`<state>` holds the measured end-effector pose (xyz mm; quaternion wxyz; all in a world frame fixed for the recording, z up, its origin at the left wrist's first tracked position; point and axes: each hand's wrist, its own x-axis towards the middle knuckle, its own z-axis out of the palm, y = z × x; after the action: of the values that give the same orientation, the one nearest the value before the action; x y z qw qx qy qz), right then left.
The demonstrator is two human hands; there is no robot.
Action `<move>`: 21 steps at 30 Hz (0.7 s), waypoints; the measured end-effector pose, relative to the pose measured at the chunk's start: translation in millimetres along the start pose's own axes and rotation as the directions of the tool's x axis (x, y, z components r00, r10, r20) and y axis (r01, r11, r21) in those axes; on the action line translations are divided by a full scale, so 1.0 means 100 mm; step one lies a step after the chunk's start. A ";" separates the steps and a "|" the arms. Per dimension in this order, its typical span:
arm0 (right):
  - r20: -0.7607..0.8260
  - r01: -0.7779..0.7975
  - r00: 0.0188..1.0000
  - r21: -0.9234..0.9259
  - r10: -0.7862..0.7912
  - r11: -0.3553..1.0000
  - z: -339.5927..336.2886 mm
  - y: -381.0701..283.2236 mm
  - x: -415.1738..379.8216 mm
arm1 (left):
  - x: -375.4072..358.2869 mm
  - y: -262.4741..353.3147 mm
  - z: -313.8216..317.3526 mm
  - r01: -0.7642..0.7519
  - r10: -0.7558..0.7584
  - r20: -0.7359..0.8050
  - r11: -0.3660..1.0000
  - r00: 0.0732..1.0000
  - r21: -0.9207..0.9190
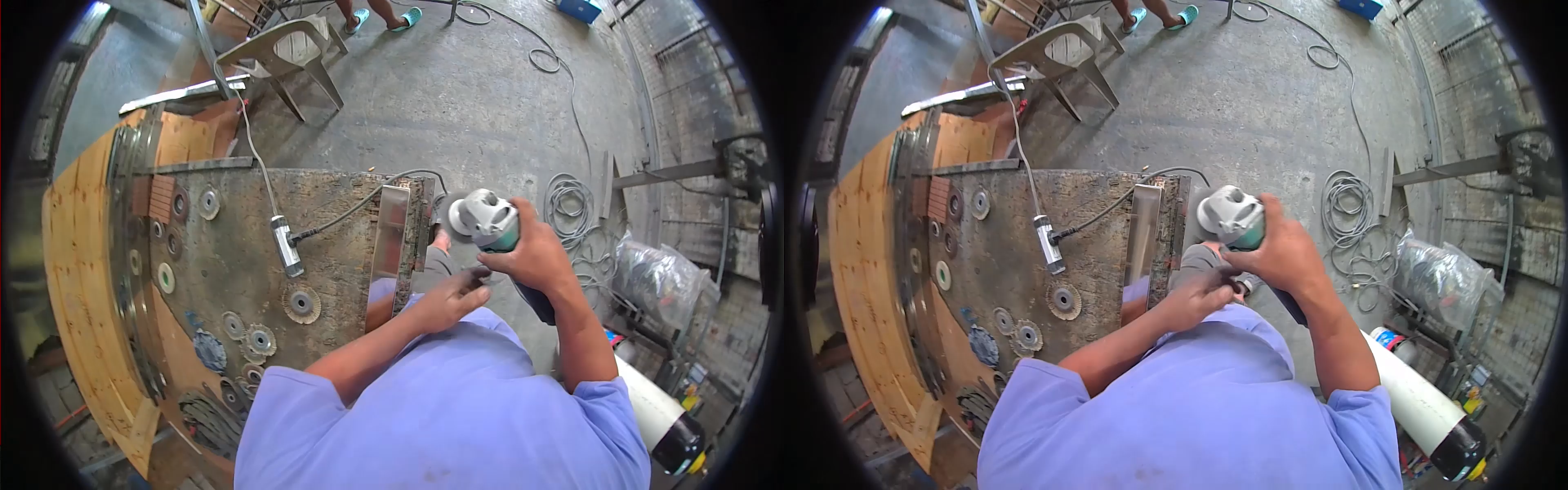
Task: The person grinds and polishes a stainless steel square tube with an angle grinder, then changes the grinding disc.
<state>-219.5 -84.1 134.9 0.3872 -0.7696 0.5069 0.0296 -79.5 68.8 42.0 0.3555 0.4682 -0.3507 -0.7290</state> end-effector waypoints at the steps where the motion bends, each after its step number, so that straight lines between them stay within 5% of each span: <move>1: 0.027 0.014 1.000 -0.055 -0.012 0.998 0.02 -0.13 0.07 | 0.19 -0.11 0.03 0.030 -0.006 0.087 0.958 0.996 -0.284; 2: 0.067 0.014 0.998 -0.135 -0.005 0.991 0.02 -0.30 0.14 | 0.34 -0.19 0.04 0.080 0.022 0.178 0.837 0.984 -0.542; 5: 0.069 0.113 0.993 -0.406 -0.092 0.907 0.13 -0.39 0.33 | 0.62 -0.06 0.02 -0.078 0.280 0.116 0.596 0.953 -0.799; 15: 0.197 0.319 0.948 -0.546 -0.251 0.775 0.11 -0.73 0.62 | 0.86 -0.10 -0.21 -0.283 0.412 -0.055 0.516 0.909 -0.809; 21: 0.269 0.340 0.938 -0.580 -0.219 0.741 0.11 -0.90 0.75 | 0.84 -0.03 -0.29 -0.151 0.391 0.042 0.449 0.919 -0.881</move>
<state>-107.3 -117.3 145.6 0.1588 -0.9147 0.3094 0.2057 -79.0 -5.7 -6.3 0.6083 0.0730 -0.0494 -0.7888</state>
